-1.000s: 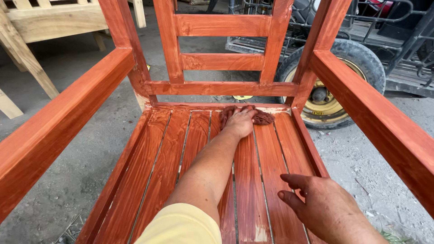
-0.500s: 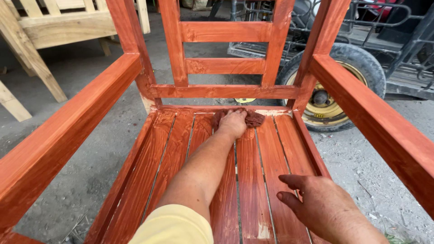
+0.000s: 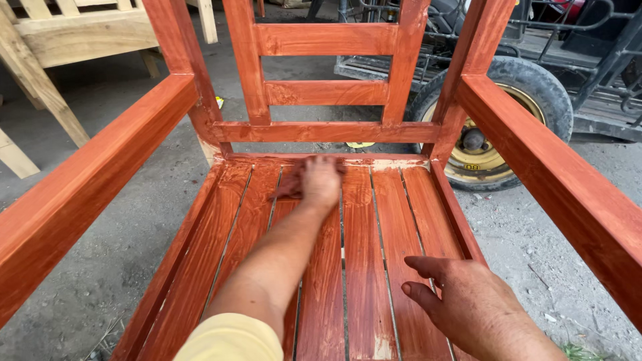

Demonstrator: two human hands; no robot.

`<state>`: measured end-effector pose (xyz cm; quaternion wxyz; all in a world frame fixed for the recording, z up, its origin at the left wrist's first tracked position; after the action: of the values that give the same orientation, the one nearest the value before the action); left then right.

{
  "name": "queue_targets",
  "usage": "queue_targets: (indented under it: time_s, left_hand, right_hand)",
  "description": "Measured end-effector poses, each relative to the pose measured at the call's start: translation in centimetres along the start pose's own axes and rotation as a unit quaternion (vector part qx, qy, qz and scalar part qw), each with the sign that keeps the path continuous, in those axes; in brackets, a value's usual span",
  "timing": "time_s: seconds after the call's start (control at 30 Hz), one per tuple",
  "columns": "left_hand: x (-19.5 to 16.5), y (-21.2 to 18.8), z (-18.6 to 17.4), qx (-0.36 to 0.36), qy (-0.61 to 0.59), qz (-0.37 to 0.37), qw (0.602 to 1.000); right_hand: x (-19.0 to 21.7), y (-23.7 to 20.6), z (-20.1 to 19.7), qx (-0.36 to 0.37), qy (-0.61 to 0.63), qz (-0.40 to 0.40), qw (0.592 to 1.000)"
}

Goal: The person applies reddish-brown stain to a wooden chair using a cloth. They wipe the backrest, armrests, and seat slats, repeatedly dipping the cloth into a plastic container to reload stain. The chair becomes progressively covered in stain.

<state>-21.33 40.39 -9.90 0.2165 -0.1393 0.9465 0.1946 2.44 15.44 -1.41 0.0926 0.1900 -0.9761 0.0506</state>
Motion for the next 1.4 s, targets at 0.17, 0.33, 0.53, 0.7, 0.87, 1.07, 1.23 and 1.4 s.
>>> queue_targets:
  time_s: [0.17,0.33,0.53,0.7,0.87,1.07,1.23,1.4]
  left_hand:
    - [-11.4,-2.4,5.0,0.041,-0.029,0.110,0.993]
    - [-17.9,-4.2,5.8,0.010,-0.145,0.233,0.962]
    - [-14.7,-2.1,6.4,0.068,-0.066,0.250,0.963]
    - [-6.3,0.8,4.9,0.034,0.092,0.190,0.977]
    - [1.7,3.4,-0.4,0.046,0.245,0.024,0.968]
    - [-2.4,1.8,0.9,-0.001,0.203,0.058,0.977]
    - [-11.8,-0.6,6.0,-0.044,0.043,0.111,0.992]
    - [-18.4,-2.7,7.3,-0.003,-0.107,0.139,0.985]
  right_hand:
    - [-0.8,0.5,0.3,-0.010,0.016,0.007,1.000]
    - [-2.0,1.0,1.0,-0.010,0.016,0.022,1.000]
    - [-0.5,1.9,2.4,-0.023,0.026,-0.028,0.999]
    - [1.2,2.5,1.8,-0.010,0.005,-0.026,1.000]
    - [2.7,2.4,1.4,0.014,0.023,-0.012,1.000]
    - [2.1,2.4,1.4,0.004,0.013,-0.024,1.000]
    - [0.2,2.5,2.1,-0.021,0.020,-0.025,0.999]
    - [-1.5,2.6,2.8,0.015,0.022,0.017,1.000]
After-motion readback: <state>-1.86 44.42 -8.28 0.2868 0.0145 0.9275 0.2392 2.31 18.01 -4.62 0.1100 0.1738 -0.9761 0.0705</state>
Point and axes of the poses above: each hand's wrist, its own y-axis towards the middle knuckle, its own z-axis out of the palm, x = y × z, the point moved 4 cm from there along y, towards the middle knuckle, and after that the axes turned 15 degrees about -z, right-handed, at the moved point
